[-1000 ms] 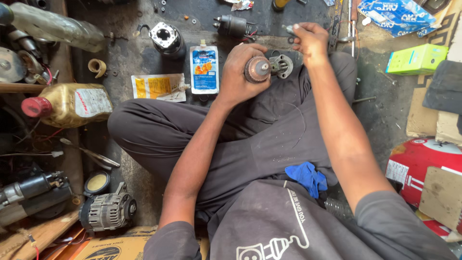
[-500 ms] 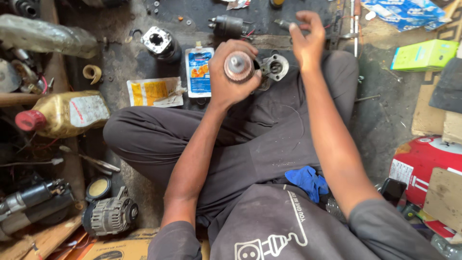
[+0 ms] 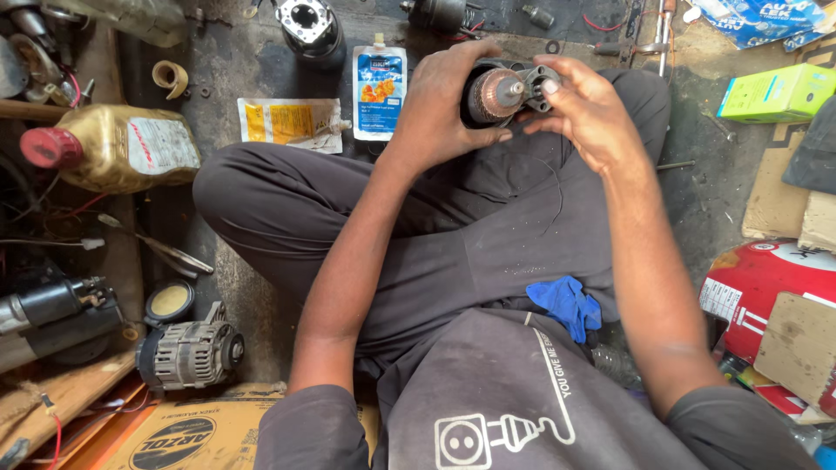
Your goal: The person sits on the floor and works on a disassembled electric motor. They apply lubricant to the rotor, wipe it with a cloth, and use a metal bar to tap and align components. The person then handles a small cylindrical part and a separate motor housing with wires.
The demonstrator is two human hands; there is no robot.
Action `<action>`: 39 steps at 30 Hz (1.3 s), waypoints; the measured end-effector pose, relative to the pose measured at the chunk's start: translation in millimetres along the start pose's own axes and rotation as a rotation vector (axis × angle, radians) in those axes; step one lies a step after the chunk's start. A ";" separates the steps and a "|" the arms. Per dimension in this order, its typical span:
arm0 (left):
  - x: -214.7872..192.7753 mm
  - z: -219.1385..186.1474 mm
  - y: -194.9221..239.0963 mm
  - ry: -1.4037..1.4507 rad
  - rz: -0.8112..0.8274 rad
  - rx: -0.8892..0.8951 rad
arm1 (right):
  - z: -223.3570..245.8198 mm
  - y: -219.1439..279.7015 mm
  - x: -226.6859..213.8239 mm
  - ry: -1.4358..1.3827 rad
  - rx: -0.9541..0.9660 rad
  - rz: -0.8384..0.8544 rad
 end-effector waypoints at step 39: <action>19.4 18.1 9.6 0.111 -0.011 -0.058 | 6.2 -22.0 -12.2 0.308 0.196 -0.040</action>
Point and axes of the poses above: each hand's wrist, its own y-axis away from the middle knuckle, its own x-axis out of the palm, z = x × y, the point moved 9 cm from there along -y, towards the middle knuckle, and after that the axes turned 12 degrees about -y, right-handed, at the moved point
